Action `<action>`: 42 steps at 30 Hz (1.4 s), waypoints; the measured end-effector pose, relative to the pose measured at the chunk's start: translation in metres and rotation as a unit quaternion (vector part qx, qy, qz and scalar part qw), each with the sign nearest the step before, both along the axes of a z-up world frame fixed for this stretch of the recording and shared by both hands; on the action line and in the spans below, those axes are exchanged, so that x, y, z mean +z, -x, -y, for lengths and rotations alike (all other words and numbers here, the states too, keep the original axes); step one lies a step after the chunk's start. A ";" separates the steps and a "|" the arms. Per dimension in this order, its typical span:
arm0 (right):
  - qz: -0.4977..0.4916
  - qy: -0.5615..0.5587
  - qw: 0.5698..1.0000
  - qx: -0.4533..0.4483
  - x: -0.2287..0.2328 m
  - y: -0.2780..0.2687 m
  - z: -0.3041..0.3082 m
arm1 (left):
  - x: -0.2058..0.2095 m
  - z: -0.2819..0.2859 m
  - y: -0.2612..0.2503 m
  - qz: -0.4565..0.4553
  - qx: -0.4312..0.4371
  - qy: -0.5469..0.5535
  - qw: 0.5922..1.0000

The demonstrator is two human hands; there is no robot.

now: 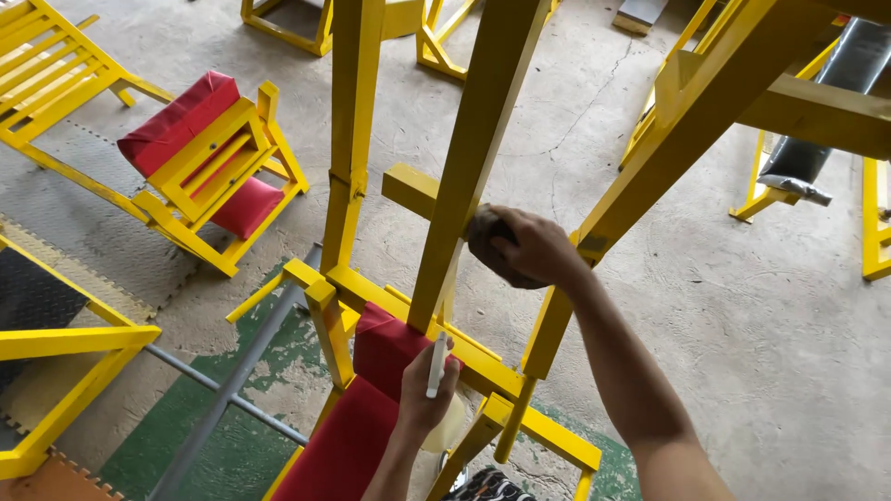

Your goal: Cleaning and wiping down various pieces of gym machinery and benches using a spray bottle and cloth.

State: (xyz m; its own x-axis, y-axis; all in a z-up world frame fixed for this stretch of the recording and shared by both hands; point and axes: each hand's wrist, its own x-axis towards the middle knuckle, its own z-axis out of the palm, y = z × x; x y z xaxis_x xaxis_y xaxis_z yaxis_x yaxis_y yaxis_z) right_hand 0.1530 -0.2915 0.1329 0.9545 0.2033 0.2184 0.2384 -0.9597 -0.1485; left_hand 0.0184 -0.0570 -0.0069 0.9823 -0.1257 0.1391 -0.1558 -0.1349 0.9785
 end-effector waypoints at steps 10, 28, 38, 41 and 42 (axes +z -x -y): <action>0.060 0.092 0.991 -0.078 -0.047 0.023 0.015 | 0.000 0.003 0.005 -0.032 0.015 -0.012 0.999; 0.189 0.049 0.978 -0.068 -0.047 0.025 -0.016 | -0.009 0.006 0.003 -0.010 0.000 -0.019 1.000; 0.220 0.116 0.969 0.009 -0.048 0.040 -0.021 | 0.026 0.004 -0.003 0.011 -0.014 0.006 1.000; 0.171 0.106 0.979 0.031 -0.049 0.057 -0.013 | 0.034 -0.003 -0.002 -0.035 0.011 -0.025 0.999; 0.169 0.106 0.979 0.034 -0.051 0.059 -0.014 | 0.027 -0.006 -0.003 -0.037 0.013 -0.025 0.999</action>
State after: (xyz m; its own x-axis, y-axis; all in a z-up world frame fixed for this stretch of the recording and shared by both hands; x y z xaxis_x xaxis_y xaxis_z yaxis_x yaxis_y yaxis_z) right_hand 0.0936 -0.2771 0.0816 0.8183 0.3381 0.4648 0.3033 -0.9409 0.1504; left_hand 0.0212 -0.0507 0.0198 0.9927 -0.1042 0.0600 -0.0788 -0.1865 0.9793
